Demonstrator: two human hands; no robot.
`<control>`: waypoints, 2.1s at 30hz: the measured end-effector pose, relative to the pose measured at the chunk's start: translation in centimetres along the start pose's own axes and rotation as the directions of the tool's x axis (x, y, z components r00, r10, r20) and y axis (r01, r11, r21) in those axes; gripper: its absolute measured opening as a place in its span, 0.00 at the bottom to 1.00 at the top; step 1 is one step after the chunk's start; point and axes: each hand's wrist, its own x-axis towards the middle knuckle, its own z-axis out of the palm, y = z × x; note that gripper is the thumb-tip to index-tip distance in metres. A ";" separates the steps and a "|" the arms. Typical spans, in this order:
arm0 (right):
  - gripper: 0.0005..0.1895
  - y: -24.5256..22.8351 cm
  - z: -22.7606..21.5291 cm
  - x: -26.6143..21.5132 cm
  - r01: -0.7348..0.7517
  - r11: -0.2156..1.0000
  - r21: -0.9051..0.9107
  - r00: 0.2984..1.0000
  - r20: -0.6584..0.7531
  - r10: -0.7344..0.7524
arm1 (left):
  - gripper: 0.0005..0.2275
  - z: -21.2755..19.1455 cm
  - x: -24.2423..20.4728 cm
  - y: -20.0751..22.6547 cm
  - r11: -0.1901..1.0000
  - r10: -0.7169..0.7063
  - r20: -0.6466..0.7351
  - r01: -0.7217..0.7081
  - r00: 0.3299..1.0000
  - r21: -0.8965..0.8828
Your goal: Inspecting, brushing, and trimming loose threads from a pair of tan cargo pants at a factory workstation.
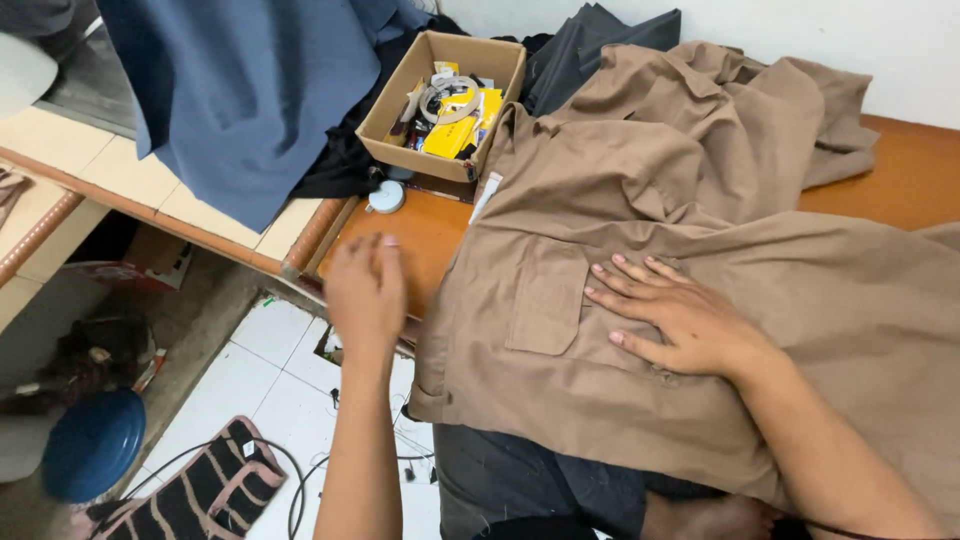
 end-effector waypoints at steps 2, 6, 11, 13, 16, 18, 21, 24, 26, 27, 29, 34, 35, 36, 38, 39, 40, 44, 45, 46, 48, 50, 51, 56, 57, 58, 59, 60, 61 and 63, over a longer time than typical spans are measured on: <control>0.22 -0.2 -0.1 -0.1 0.006 1.000 -0.005 1.000 0.013 -0.006 | 0.20 0.3 -1.0 1.7 0.999 -0.047 0.164 0.048 0.985 -0.001; 0.22 0.3 0.3 -0.2 0.014 1.000 -0.023 1.000 0.019 -0.013 | 0.25 1.1 -2.3 2.8 0.993 -0.029 0.392 0.071 0.919 -0.092; 0.27 0.9 0.4 -0.2 0.011 0.999 -0.050 0.990 0.141 -0.003 | 0.14 -2.1 -5.1 2.5 0.927 -0.256 0.367 0.335 0.894 -0.168; 0.27 0.8 0.5 -0.2 0.014 0.999 -0.050 0.991 0.131 -0.007 | 0.13 -3.1 -7.6 1.8 0.911 -0.332 0.366 0.396 0.869 -0.115; 0.27 0.7 0.4 -0.1 -0.009 1.000 -0.030 0.992 0.125 0.013 | 0.16 -3.5 -11.0 0.4 0.796 -0.466 0.528 0.597 0.710 -0.100; 0.27 0.7 0.4 -0.1 0.013 0.998 -0.054 0.994 0.111 -0.007 | 0.10 -3.2 -13.1 -0.5 0.446 -0.260 0.672 0.704 0.693 -0.553; 0.26 0.9 1.0 -0.4 0.013 0.998 -0.067 0.999 0.052 -0.009 | 0.10 -5.2 -12.7 1.3 0.444 -0.190 0.560 0.579 0.806 -0.683; 0.21 -0.6 0.3 -0.8 0.016 0.963 -0.268 0.982 -0.177 -0.066 | 0.07 -6.1 -12.7 2.3 0.261 -0.043 0.552 0.543 0.832 -0.798; 0.12 -4.4 -1.5 -0.4 0.090 0.976 -0.200 0.927 -0.341 -0.155 | 0.06 -7.3 -12.8 4.4 0.270 0.005 0.545 0.524 0.838 -0.808; 0.03 -6.3 -2.3 -0.3 0.175 0.975 -0.138 0.841 -0.494 -0.221 | 0.06 -7.8 -12.8 5.5 0.277 0.049 0.543 0.511 0.839 -0.814; 0.04 -9.3 -2.3 -0.7 0.187 0.980 0.064 0.851 -0.509 -0.129 | 0.07 -7.1 -13.6 6.8 0.213 -0.006 0.557 0.545 0.831 -0.811; 0.07 -14.1 -1.4 -1.4 0.159 0.947 0.278 0.882 -0.471 -0.010 | 0.08 -8.6 -12.9 10.3 0.100 0.086 0.616 0.609 0.783 -0.787; 0.05 -14.5 -1.3 -1.3 0.152 0.959 0.241 0.868 -0.497 -0.012 | 0.07 -8.7 -12.9 10.5 0.147 0.066 0.632 0.619 0.772 -0.771; 0.04 -14.9 -1.1 -1.1 0.144 0.968 0.207 0.853 -0.521 -0.016 | 0.06 -8.9 -12.9 10.6 0.196 0.041 0.649 0.631 0.760 -0.751; 0.04 -14.9 -1.0 -1.1 0.139 0.971 0.196 0.849 -0.528 -0.015 | 0.04 -8.9 -13.0 10.6 0.214 0.032 0.653 0.633 0.757 -0.744; 0.03 -14.9 -1.0 -1.1 0.136 0.973 0.184 0.845 -0.535 -0.017 | 0.03 -9.0 -13.0 10.6 0.231 0.024 0.654 0.633 0.756 -0.739; 0.03 -14.9 -0.9 -1.1 0.135 0.974 0.185 0.845 -0.535 -0.015 | 0.03 -8.9 -13.1 10.5 0.231 0.024 0.656 0.634 0.754 -0.738; 0.03 -14.5 -0.3 -1.4 0.134 0.988 0.077 0.846 -0.528 -0.074 | 0.01 -8.7 -13.0 10.5 0.402 0.023 0.617 0.558 0.786 -0.726; 0.02 -14.4 -0.1 -1.5 0.093 0.995 -0.024 0.856 -0.509 -0.092 | 0.01 -8.7 -13.0 10.6 0.462 0.026 0.606 0.528 0.795 -0.713; 0.02 -14.4 -0.1 -1.5 0.089 0.996 -0.021 0.857 -0.508 -0.088 | 0.01 -8.6 -13.0 10.6 0.462 0.027 0.610 0.531 0.792 -0.710; 0.01 -14.3 -0.1 -1.3 0.037 0.994 0.101 0.910 -0.415 0.008 | 0.01 -8.4 -13.1 10.6 0.388 0.036 0.611 0.553 0.791 -0.738; 0.03 -13.8 0.2 -1.5 0.004 0.962 0.272 0.909 -0.403 0.110 | 0.02 -8.1 -13.2 10.3 0.334 0.037 0.622 0.577 0.782 -0.745; 0.05 -13.5 0.4 -1.6 -0.026 0.901 0.433 0.905 -0.374 0.205 | 0.03 -7.9 -13.2 10.2 0.279 0.037 0.631 0.598 0.775 -0.751; 0.15 -12.1 -0.2 -4.6 -0.074 0.782 0.619 0.774 -0.459 0.437 | 0.10 -6.1 -12.2 7.4 -0.121 -0.126 0.648 0.637 0.751 -0.762; 0.17 -11.7 -0.2 -5.5 -0.132 0.789 0.600 0.676 -0.528 0.514 | 0.12 -6.2 -11.5 6.6 -0.191 -0.096 0.638 0.615 0.764 -0.765; 0.17 -11.2 0.0 -6.5 -0.132 0.788 0.601 0.678 -0.526 0.514 | 0.12 -6.2 -11.4 5.7 -0.192 -0.100 0.638 0.615 0.763 -0.765; 0.07 -10.7 0.1 -7.6 -0.153 0.809 0.567 0.630 -0.575 0.522 | 0.25 -6.2 -11.2 4.7 -0.330 0.173 0.565 0.588 0.806 -0.738; 0.27 -10.3 0.2 -8.6 -0.178 0.828 0.532 0.577 -0.625 0.526 | 0.42 -6.3 -10.9 3.7 -0.457 0.419 0.413 0.581 0.809 -0.673; 0.27 -9.5 0.8 -10.6 -0.179 0.828 0.531 0.576 -0.626 0.525 | 0.42 -6.5 -10.7 3.8 -0.457 0.420 0.412 0.581 0.809 -0.673; 0.21 -8.0 2.1 -14.8 -0.399 0.903 0.157 0.596 -0.704 0.386 | 0.39 -6.7 -10.2 4.0 -0.225 0.463 0.453 0.596 0.762 -0.771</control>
